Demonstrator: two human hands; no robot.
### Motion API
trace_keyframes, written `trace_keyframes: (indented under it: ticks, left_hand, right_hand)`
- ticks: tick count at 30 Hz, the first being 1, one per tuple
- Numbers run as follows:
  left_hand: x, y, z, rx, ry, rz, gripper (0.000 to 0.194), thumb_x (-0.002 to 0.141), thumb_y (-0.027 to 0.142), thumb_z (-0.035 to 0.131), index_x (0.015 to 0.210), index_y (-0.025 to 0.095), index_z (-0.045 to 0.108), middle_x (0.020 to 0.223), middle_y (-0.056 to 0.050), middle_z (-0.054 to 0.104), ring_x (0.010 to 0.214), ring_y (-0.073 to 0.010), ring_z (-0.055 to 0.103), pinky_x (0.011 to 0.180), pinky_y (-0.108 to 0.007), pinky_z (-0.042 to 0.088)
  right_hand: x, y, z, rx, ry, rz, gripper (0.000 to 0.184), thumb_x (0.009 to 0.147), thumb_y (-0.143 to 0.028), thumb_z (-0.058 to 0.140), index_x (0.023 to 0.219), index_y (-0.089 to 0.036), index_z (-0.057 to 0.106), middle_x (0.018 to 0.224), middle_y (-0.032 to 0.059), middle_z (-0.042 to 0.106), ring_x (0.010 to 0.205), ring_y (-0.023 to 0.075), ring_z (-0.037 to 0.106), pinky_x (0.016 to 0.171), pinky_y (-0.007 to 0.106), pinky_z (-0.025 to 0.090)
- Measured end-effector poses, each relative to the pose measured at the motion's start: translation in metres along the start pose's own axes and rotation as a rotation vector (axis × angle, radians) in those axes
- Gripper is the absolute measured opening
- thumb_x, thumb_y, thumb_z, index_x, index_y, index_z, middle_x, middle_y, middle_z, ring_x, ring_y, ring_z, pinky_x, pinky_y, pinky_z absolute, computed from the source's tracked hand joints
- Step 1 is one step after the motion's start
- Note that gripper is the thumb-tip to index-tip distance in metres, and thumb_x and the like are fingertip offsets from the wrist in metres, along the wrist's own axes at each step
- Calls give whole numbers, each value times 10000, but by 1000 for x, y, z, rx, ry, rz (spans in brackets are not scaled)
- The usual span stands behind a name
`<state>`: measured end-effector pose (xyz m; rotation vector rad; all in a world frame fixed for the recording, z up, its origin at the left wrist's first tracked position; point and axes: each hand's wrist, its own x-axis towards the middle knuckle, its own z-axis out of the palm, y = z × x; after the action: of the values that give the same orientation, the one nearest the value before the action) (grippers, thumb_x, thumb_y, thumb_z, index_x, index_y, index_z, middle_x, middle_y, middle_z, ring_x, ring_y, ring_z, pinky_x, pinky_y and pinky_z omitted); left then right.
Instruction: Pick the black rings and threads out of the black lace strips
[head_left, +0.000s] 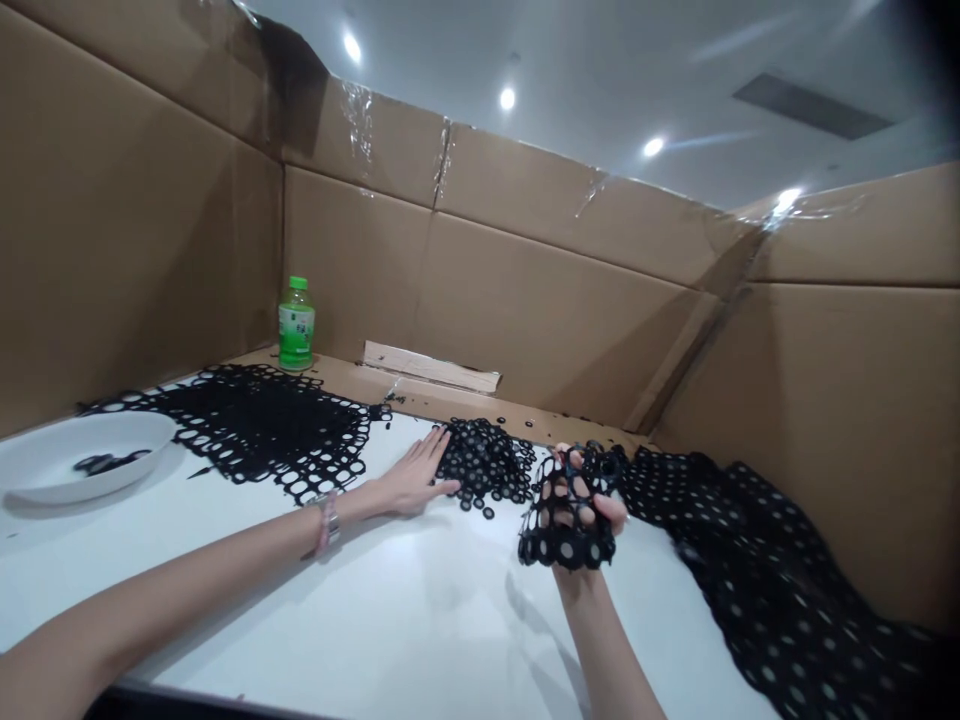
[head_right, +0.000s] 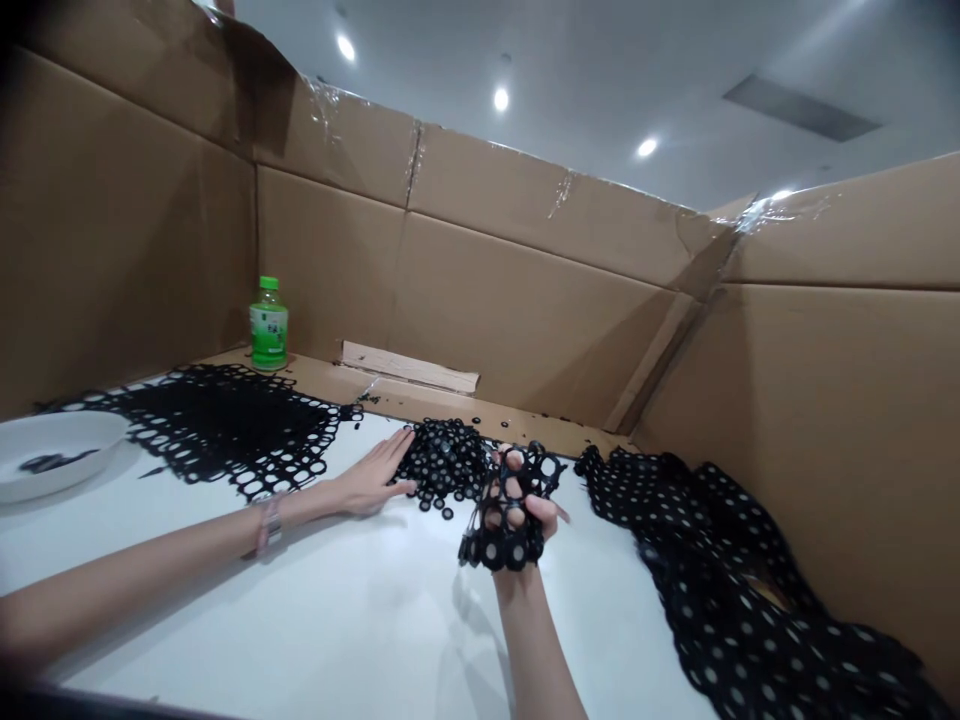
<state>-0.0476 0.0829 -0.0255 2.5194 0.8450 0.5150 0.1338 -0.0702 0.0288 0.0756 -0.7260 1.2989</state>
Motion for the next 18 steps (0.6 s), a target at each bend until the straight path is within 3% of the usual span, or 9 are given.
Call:
trace_keyframes:
  ticks: [2,3,5,7,9,12,16,18]
  left_hand:
    - [-13,23,1,-343,39,31,778,788,608,370,1355,93,230,1426,-181,231,1304,-261,217,1049,-386,201]
    - [-21,37,3,-566,-9,27,706,792,603,373,1298,113,332,1361,-173,357,1241,-246,334,1006,-370,277]
    - [-39,63,7,-1009,-241,-27,631,776,625,385,1150,127,482,1196,-147,525,1101,-228,478,899,-349,377]
    - [-52,85,10,-1358,-386,-120,546,759,601,453,1029,137,554,1043,-102,604,974,-194,545,828,-315,404]
    - [-60,97,9,-1578,-352,-207,381,719,478,599,877,131,597,874,-53,635,816,-143,572,763,-265,409]
    - [-64,95,-2,-1667,-167,-284,253,632,293,718,758,109,597,742,-22,625,673,-103,553,676,-221,402]
    - [-71,73,-24,-1466,90,-274,265,635,303,714,773,118,586,695,4,594,617,-91,528,579,-188,380]
    - [-77,63,-30,-1338,150,-247,247,656,320,698,723,124,563,635,29,548,573,-75,495,526,-170,351]
  right_hand:
    - [-1,5,0,40,-4,32,357,656,-177,562,1009,-227,545,579,-77,544,454,13,526,424,46,435]
    - [-2,8,0,58,-10,51,354,656,-184,563,1007,-227,546,581,-78,545,447,9,518,413,38,423]
    - [-2,16,2,77,-39,89,349,653,-192,566,999,-234,548,579,-83,539,417,-1,484,381,27,391]
    - [-1,24,6,70,-72,121,345,652,-203,571,994,-238,550,559,-94,522,375,-10,427,352,22,355]
    - [0,27,12,28,-99,148,348,647,-213,585,993,-222,551,538,-100,505,333,-21,358,324,17,313]
    - [-3,19,20,-174,-17,214,344,623,-210,630,960,-197,564,587,-78,543,338,-30,352,362,36,343]
    - [-16,-5,29,-632,235,421,285,572,-191,710,830,-170,589,650,-12,601,510,69,543,507,168,465]
    - [-23,-15,32,-826,360,517,261,572,-203,732,786,-164,587,673,24,629,616,140,598,557,227,481]
